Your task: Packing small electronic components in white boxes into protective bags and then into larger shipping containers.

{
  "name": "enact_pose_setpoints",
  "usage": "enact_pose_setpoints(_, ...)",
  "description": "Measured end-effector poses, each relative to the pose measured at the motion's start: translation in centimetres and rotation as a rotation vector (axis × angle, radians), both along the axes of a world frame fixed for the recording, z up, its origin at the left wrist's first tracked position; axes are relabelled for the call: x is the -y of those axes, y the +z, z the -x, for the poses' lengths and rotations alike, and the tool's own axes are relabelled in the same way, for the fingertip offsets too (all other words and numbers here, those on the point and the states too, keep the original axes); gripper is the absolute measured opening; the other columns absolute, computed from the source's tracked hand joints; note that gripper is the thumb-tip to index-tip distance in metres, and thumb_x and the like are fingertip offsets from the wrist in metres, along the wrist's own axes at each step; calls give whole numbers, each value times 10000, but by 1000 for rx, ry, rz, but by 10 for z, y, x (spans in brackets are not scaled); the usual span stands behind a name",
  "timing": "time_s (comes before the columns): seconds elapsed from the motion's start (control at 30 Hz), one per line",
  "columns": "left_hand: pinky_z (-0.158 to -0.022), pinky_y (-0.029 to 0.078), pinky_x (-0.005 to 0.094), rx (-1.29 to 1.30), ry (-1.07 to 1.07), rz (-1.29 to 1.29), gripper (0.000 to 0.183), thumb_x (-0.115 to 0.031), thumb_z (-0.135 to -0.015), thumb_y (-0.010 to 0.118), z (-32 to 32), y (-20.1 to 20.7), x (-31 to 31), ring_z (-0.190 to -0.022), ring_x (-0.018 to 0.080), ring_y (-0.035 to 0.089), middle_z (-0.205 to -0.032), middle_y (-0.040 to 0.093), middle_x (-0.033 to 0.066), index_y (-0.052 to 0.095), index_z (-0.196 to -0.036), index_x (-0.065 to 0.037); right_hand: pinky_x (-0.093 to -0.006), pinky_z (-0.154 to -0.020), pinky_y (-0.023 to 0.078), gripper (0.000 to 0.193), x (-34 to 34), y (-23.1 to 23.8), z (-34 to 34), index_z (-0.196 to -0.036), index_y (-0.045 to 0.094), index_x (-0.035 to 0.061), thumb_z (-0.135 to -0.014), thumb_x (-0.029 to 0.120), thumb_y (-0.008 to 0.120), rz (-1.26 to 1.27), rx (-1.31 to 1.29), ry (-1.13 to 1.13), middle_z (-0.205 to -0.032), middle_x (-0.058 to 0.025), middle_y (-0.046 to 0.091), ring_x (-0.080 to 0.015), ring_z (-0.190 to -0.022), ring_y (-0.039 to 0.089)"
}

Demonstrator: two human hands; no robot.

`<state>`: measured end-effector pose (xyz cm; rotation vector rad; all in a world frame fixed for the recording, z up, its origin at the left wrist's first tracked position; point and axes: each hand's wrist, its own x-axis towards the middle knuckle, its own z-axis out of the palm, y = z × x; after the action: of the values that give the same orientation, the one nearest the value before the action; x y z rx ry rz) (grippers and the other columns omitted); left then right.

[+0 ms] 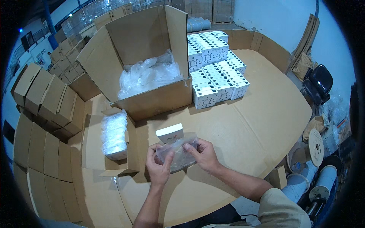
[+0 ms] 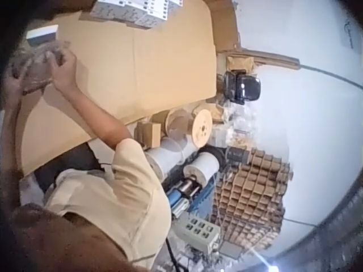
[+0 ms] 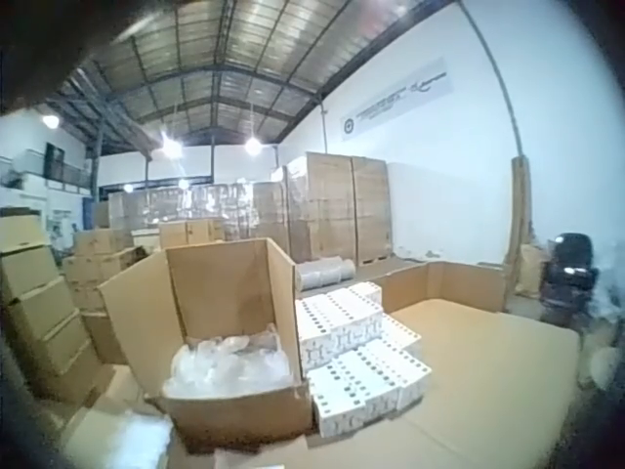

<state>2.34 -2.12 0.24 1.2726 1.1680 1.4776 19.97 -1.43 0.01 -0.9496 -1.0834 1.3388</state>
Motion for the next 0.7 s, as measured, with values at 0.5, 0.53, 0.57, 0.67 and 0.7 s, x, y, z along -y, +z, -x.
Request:
enact_pose_setpoints(0.5,-799,558,238,461,-50,151,370,-32,-959,707,11,-6,-13,-929,105,668,-1041,718,85,532,-1284,-10,-260,-603,474,104,2,-5,4,-1007,659,-6,-1014,95,638,-155,369,-127,-772,-4,645,-62,-663,558)
enact_pose_setpoints(0.53,-795,557,233,548,-7,143,371,-20,-972,684,9,-6,-13,-924,101,666,-1069,713,96,510,-1299,-3,-261,-581,460,108,2,-5,5,-995,652,-9,-1011,97,640,-217,396,-184,-746,-6,633,-61,-640,547)
enact_pose_setpoints(0.57,-795,557,233,549,-8,143,371,-20,-972,684,7,-5,-11,-924,101,666,-1069,713,96,510,-1299,-3,-261,-581,460,108,3,-3,5,-995,652,-9,-1011,97,640,-217,397,-184,-746,-6,633,-61,-640,547)
enact_pose_setpoints(0.67,-811,555,228,546,18,236,391,-14,-968,684,-2,-5,-3,-926,109,665,-1100,682,100,486,-1305,5,-267,-554,441,113,3,1,4,-980,641,-9,-1013,100,635,-235,475,-307,-696,-15,614,-61,-612,531)
enact_pose_setpoints(0.7,-807,558,228,387,-25,194,364,-17,-963,691,-5,-8,1,-917,109,661,-1098,664,90,506,-1276,10,-273,-544,437,117,1,0,5,-974,636,-7,-1015,103,633,-287,476,-361,-678,-16,603,-62,-599,520)
